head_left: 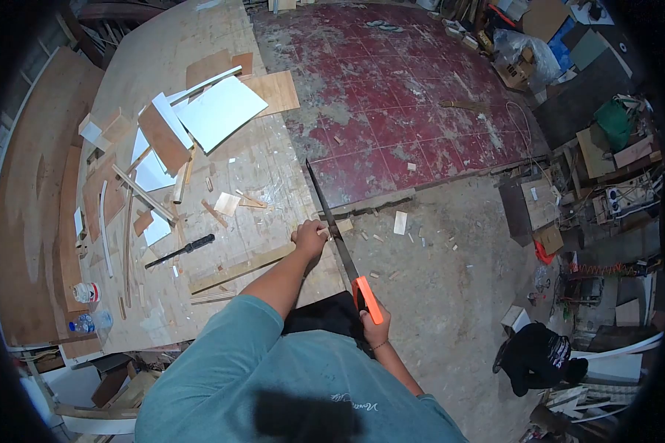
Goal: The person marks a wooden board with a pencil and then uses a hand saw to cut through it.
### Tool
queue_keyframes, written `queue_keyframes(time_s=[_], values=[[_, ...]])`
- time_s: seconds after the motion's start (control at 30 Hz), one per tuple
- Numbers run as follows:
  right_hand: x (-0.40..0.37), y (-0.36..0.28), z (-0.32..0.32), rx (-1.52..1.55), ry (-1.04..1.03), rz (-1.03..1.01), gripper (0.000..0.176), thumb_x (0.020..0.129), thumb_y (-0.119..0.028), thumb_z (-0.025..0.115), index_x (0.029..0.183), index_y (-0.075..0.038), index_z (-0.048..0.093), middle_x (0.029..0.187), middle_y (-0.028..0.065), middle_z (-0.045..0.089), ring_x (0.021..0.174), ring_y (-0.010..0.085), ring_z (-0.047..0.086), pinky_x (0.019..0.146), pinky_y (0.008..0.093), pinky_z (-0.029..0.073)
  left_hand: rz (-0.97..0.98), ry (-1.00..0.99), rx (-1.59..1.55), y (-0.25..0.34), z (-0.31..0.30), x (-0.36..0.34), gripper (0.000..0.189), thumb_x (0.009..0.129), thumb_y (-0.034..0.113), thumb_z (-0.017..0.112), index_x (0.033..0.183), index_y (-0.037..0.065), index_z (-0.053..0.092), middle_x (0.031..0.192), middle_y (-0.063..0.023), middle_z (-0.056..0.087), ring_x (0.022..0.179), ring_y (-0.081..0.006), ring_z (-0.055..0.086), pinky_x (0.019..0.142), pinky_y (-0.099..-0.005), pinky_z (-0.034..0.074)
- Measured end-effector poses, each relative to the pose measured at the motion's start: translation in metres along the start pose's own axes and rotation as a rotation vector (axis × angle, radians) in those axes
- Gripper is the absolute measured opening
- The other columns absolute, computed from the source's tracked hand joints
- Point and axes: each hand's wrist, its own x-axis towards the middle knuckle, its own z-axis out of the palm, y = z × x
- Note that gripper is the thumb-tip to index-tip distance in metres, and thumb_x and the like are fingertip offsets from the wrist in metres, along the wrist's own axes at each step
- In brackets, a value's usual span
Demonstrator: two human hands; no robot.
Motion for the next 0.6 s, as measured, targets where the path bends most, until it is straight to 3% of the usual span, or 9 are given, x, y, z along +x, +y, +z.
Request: queue_keyframes(time_s=[0.13,0.27,0.43,0.53,0.6], values=[[0.001,0.006,0.001,-0.074,-0.006,-0.189,0.054,0.072,0.0,0.063,0.126,0.002,0.06,0.115,0.0207,0.068,0.103,0.0288,0.069,0.091,0.0353,0.052,0.022,0.07,0.0,-0.001,0.005,0.0,0.021,0.08,0.027,0.067,0.097,0.015,0.068,0.103,-0.0085,0.062,0.108,-0.0307,0.055,0.091,-0.0497,0.035],[-0.002,0.014,0.003,-0.21,-0.072,-0.343,0.059,0.07,-0.001,0.067,0.128,0.0,0.059,0.116,0.0221,0.066,0.102,0.0338,0.068,0.088,0.0371,0.054,-0.009,0.029,0.066,-0.003,0.006,0.003,0.022,0.078,0.019,0.065,0.1,0.013,0.068,0.107,-0.0105,0.062,0.108,-0.0323,0.056,0.09,-0.0501,0.038],[-0.003,0.019,0.007,-0.29,-0.148,-0.347,0.068,0.069,-0.003,0.07,0.135,-0.004,0.054,0.118,0.0203,0.065,0.099,0.0366,0.067,0.086,0.0385,0.055,-0.031,0.07,0.154,-0.013,0.015,0.01,0.022,0.074,0.008,0.058,0.095,0.007,0.066,0.107,-0.0126,0.062,0.108,-0.0332,0.056,0.088,-0.0509,0.039],[-0.002,0.015,0.009,-0.27,-0.135,-0.373,0.069,0.07,-0.003,0.07,0.137,-0.005,0.052,0.12,0.0197,0.065,0.1,0.0369,0.066,0.085,0.0389,0.055,-0.016,0.119,0.107,-0.011,0.016,0.008,0.02,0.075,0.011,0.059,0.094,0.009,0.066,0.105,-0.0126,0.063,0.107,-0.0327,0.057,0.088,-0.051,0.04],[-0.003,0.011,0.01,-0.211,-0.159,-0.302,0.066,0.072,-0.001,0.067,0.136,-0.002,0.051,0.126,0.0232,0.061,0.108,0.0365,0.064,0.091,0.0383,0.053,-0.024,0.123,0.096,-0.008,0.015,0.007,0.019,0.075,0.013,0.06,0.093,0.011,0.067,0.103,-0.0118,0.063,0.106,-0.0326,0.058,0.088,-0.0508,0.039]])
